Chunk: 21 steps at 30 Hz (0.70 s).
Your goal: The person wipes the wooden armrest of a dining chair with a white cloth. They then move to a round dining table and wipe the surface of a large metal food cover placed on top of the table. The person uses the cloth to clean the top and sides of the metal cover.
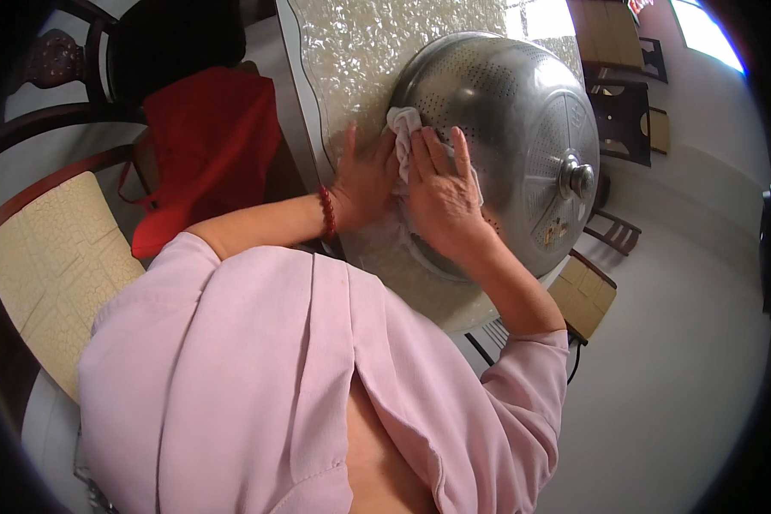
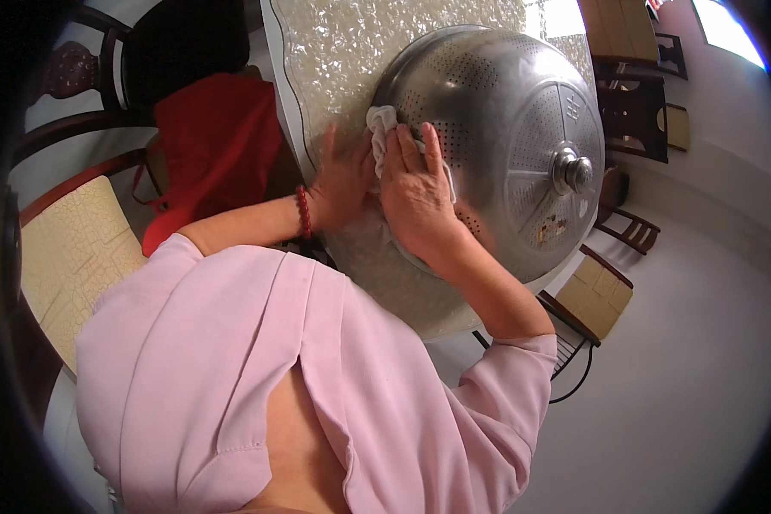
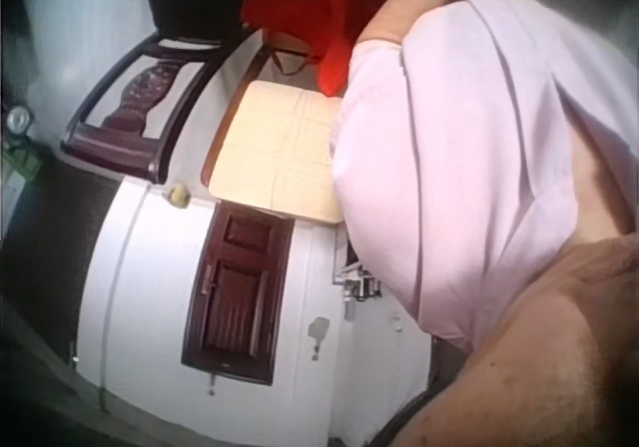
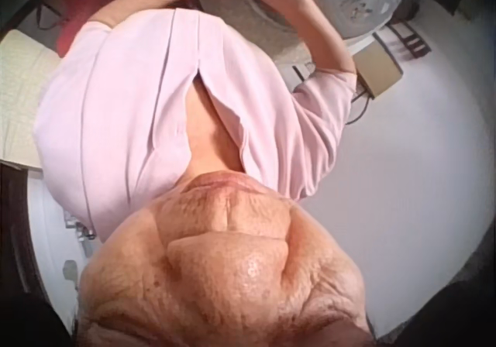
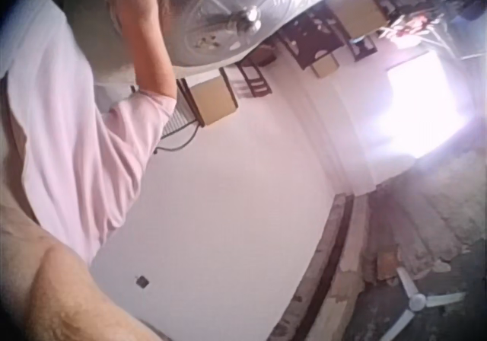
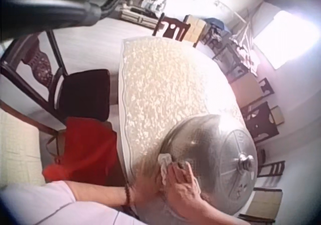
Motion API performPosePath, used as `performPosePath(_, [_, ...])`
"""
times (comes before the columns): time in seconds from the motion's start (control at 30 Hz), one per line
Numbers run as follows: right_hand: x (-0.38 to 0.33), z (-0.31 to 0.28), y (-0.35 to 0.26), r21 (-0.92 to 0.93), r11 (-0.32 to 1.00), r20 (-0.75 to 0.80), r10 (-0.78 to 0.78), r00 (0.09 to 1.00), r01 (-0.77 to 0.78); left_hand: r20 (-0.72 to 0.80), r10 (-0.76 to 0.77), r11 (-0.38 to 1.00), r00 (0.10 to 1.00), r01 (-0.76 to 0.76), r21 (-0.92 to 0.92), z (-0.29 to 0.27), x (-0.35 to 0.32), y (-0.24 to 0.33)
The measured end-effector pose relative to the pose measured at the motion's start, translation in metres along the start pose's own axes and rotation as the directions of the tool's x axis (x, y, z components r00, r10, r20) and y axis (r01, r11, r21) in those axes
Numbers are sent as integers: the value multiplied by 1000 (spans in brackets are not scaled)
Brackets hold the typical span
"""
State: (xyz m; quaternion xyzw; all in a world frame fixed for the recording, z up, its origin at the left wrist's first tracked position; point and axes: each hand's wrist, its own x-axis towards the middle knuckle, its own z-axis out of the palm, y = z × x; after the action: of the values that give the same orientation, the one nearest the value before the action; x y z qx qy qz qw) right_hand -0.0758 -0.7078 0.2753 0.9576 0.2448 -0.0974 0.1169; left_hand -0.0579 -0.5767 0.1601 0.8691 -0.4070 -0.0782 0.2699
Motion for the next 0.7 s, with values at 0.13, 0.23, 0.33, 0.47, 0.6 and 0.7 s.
performPosePath(0.13, [5, -3, 0, -138, 989, -2, 57, 998, -57, 32, -46, 999, 998, 46, 19, -10, 27, -21])
performPosePath(0.23, [20, 2, 15, -237, 956, -86, 159, 984, -175, -16, -123, 989, 992, 124, 80, -27, 53, -34])
performPosePath(0.33, [24, 8, -8, -424, 889, 124, 245, 961, -172, -36, -124, 967, 992, 129, 219, -13, 54, -37])
performPosePath(0.47, [-11, 72, -48, -354, 917, 7, 200, 980, -184, -68, 118, 921, 991, -84, 379, 0, 34, -34])
performPosePath(0.6, [-34, 89, -86, -104, 932, -124, 334, 934, -347, -89, 272, 915, 958, -229, 333, 3, 8, -23])
performPosePath(0.7, [-58, 91, -110, 86, 899, -79, 436, 896, -430, -167, 415, 907, 894, -393, 150, 7, -10, -15])
